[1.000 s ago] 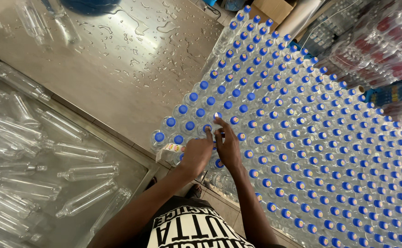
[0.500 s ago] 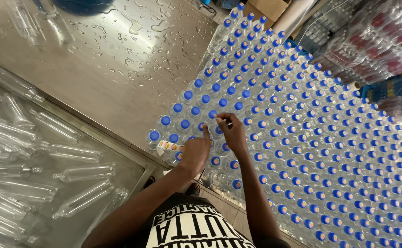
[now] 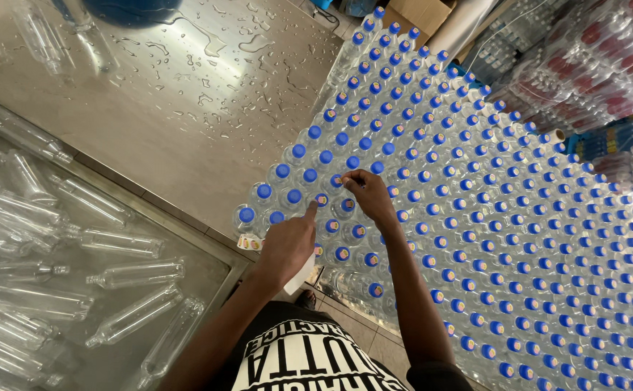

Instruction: The person applies small round stickers to the caps of many plastic water bottles arranged on a metal table. They peel stickers from a roll and press each one onto a bottle cap, working across rows of bottles. The person also handles a roll of clear plastic wrap near the end.

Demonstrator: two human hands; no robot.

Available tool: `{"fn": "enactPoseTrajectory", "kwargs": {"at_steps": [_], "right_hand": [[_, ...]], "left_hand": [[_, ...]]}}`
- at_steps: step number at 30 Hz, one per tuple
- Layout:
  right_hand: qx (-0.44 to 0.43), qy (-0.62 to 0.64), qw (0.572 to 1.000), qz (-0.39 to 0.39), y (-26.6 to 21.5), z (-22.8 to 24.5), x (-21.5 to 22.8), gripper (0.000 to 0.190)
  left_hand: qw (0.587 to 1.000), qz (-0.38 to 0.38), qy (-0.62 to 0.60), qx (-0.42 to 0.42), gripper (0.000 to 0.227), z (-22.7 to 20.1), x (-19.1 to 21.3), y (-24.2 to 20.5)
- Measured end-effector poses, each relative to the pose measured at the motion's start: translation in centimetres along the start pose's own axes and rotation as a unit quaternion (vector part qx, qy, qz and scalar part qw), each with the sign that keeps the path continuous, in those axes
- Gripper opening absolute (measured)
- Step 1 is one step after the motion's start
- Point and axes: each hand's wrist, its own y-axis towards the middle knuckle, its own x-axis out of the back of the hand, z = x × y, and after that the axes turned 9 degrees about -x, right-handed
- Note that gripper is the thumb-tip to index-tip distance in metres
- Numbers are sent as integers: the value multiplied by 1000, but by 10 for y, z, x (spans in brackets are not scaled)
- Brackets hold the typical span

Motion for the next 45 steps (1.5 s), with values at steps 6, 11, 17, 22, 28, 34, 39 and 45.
{"fn": "enactPoseTrajectory", "kwargs": {"at_steps": [6, 11, 17, 22, 28, 34, 39, 45], "right_hand": [[-3, -53, 999, -14, -1, 4, -1, 30], [-6, -66, 997, -30, 2, -2, -4, 29], [-4, -81, 996, -47, -4, 6, -7, 32], [7, -107, 992, -71, 1, 5, -12, 28], [-26, -82, 995, -45, 16, 12, -3, 33], [-33, -11, 999, 24, 34, 11, 6, 17], [38, -39, 997, -57, 41, -22, -1, 16], [33, 24, 995, -92, -118, 66, -19, 25]], "left_hand": [[999, 10, -46, 17, 55, 22, -10, -17], [997, 9, -71, 29, 51, 5, 15, -45], [993, 14, -116, 29, 51, 7, 16, -58], [996, 24, -89, 23, 50, 7, 7, -63], [992, 35, -122, 25, 51, 14, 1, -68], [981, 3, -190, 35, 50, 21, 3, -83], [824, -131, -551, 9, 46, 28, 4, -107], [720, -205, -661, 40, 49, 32, 40, -131]]}}
